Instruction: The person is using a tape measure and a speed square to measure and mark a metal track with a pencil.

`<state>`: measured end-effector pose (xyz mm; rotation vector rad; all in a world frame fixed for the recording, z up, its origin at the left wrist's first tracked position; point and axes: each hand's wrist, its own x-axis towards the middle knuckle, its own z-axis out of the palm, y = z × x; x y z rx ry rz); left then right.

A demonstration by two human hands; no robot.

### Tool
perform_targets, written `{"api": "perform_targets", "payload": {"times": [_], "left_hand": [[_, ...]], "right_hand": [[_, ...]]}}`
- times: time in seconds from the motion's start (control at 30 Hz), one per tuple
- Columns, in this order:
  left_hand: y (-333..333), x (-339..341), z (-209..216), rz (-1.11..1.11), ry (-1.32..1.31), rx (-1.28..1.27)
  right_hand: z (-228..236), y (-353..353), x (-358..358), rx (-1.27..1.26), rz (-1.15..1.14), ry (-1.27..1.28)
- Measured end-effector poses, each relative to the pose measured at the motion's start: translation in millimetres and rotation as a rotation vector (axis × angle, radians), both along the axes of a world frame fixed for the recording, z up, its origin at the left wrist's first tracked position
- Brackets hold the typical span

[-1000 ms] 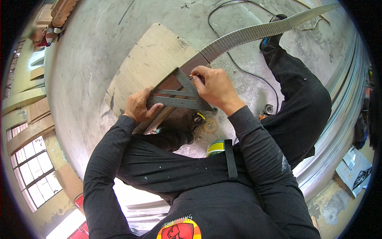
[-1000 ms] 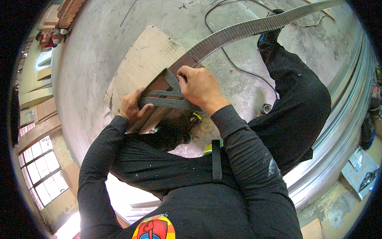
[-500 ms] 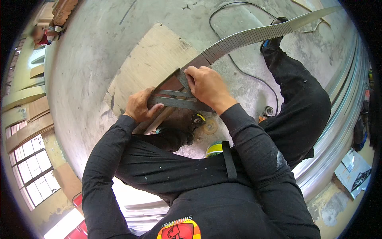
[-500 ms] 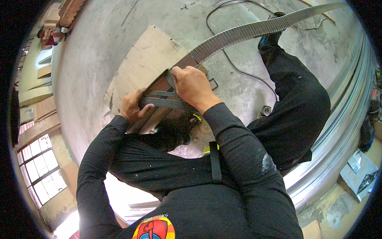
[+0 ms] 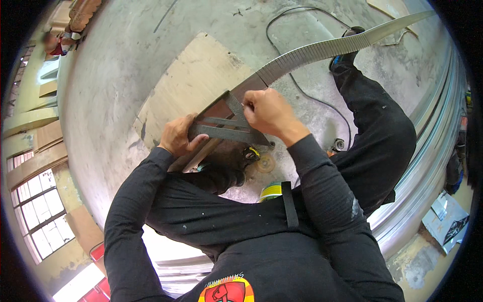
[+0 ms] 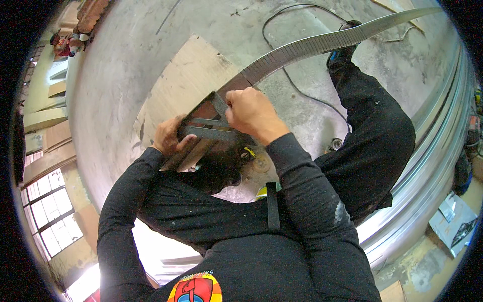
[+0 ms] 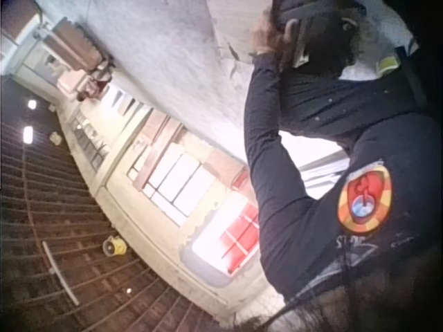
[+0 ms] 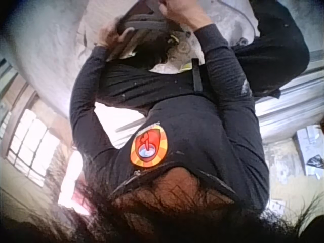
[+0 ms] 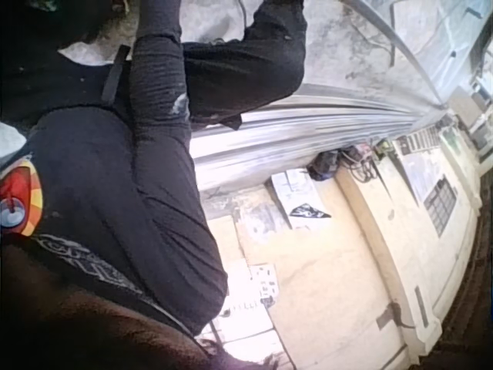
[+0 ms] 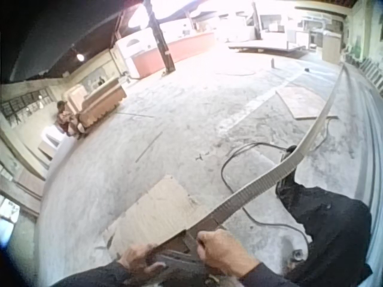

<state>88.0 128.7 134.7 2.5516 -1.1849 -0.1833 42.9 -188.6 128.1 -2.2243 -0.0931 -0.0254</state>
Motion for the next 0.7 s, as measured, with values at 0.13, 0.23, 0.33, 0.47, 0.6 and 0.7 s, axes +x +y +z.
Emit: {"api": "perform_targets", "payload": {"times": [0.13,0.23,0.33,0.47,0.6,0.7], "left_hand": [[0,0,-2,-0.011,-0.016,0.013],[-4,0,-2,-0.012,-0.020,0.012],[-7,0,1,0.016,0.023,0.038],[-12,-1,5,0.056,0.037,0.060],[-16,2,5,0.064,0.070,0.051],[-16,3,2,0.054,0.031,0.019]], "right_hand": [[-1,-27,17,0.175,-0.062,-0.075],[-10,-37,36,0.316,-0.295,-0.251],[-27,-34,42,0.394,-0.311,-0.181],[-29,-31,43,0.524,-0.371,-0.098],[-30,-31,44,0.510,-0.349,-0.093],[-28,-33,44,0.478,-0.346,-0.095]]}}
